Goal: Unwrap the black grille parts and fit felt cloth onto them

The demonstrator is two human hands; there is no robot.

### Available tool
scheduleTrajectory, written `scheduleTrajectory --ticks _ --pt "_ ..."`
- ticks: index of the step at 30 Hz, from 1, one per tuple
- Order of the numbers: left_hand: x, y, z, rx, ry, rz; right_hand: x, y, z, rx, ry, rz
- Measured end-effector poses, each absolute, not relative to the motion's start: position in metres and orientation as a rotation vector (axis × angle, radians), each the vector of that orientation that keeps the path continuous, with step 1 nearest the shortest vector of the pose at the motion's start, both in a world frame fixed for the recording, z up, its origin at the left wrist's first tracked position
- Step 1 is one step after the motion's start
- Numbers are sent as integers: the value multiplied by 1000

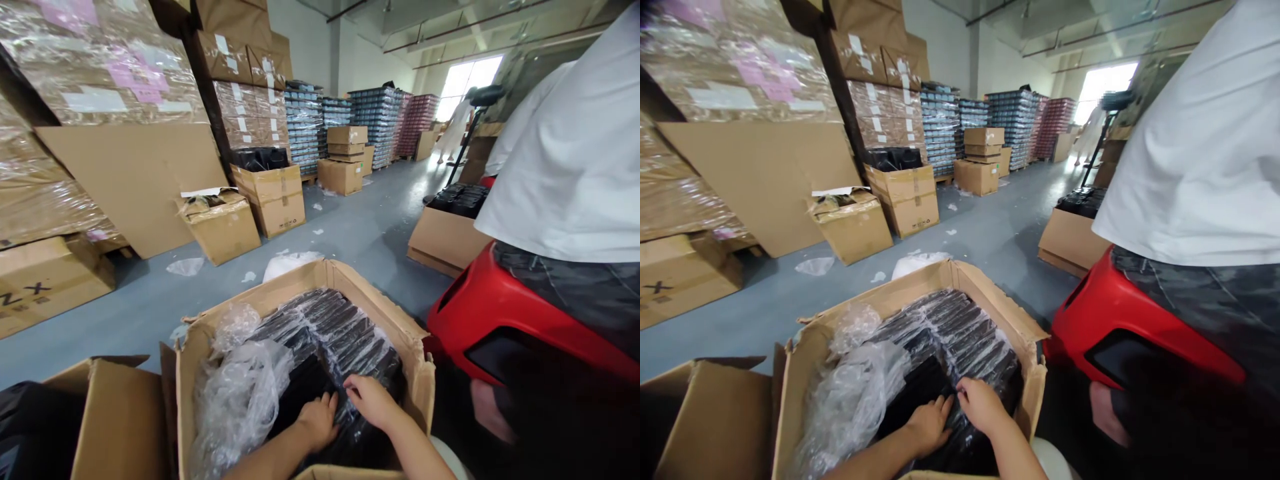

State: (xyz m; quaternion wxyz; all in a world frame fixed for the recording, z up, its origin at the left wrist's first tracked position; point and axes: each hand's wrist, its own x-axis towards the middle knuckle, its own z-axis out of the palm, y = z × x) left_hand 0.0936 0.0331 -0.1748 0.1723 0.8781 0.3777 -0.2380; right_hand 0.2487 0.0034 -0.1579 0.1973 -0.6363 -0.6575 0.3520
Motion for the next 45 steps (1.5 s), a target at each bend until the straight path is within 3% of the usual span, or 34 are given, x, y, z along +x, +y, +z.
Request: scheduleTrajectory --ticks 8,21,40,45 --pt "122 48 -169 2638 957 -706 261 -7 -170 -1832 -1766 943" --pt "105 26 -135 2516 1283 -714 263 2 -173 -1852 -1810 997" --pt "56 36 -74 2194 1790 -523 201 9 -154 -1619 -2485 1238" --pt "50 44 -53 2206 1861 -410 206 13 -163 -1572 -2146 1325"
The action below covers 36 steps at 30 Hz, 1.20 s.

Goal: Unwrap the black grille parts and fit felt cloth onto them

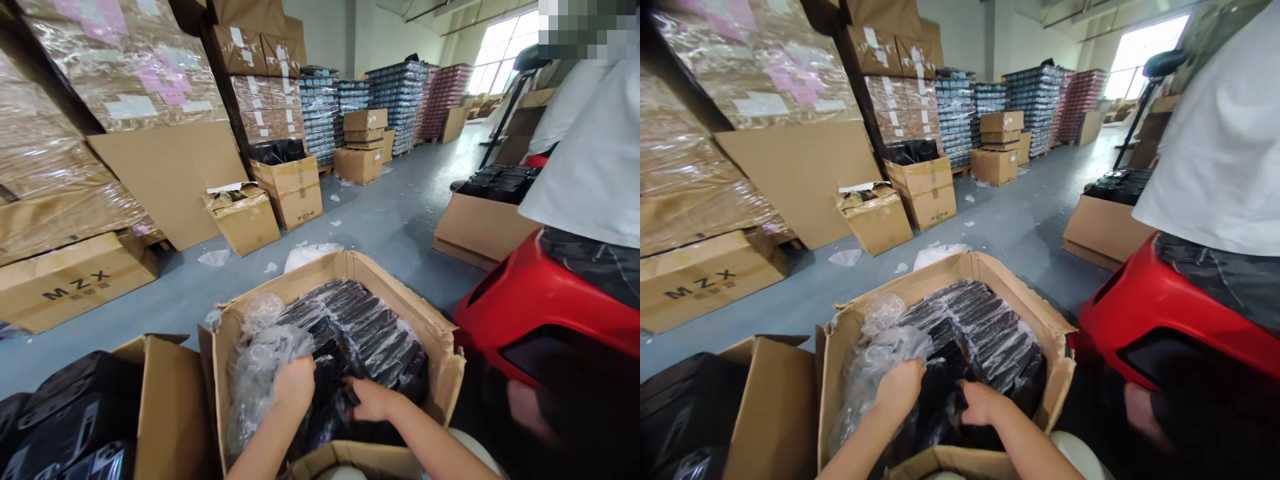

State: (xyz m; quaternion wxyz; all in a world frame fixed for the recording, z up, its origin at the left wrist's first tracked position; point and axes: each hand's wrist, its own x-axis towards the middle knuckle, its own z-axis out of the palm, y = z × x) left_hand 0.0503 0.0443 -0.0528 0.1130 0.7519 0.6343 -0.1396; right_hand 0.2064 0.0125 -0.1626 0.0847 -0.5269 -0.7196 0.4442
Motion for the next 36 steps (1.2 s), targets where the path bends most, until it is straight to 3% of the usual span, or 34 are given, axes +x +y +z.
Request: scheduleTrajectory --ticks 7,11,19,28,36 --pt "37 56 -19 2179 1864 118 217 34 -154 -1337 -1375 1510" --pt "16 65 -33 2052 2020 338 225 32 -144 -1277 -1151 1591" --pt "8 74 -71 1577 1911 1195 218 21 -142 -1154 -852 1829" --pt "-14 77 -70 1254 1824 1337 222 19 -150 -1298 -1275 1728" --pt "-16 56 -68 1139 1897 1402 212 13 -142 -1258 -1207 1832"
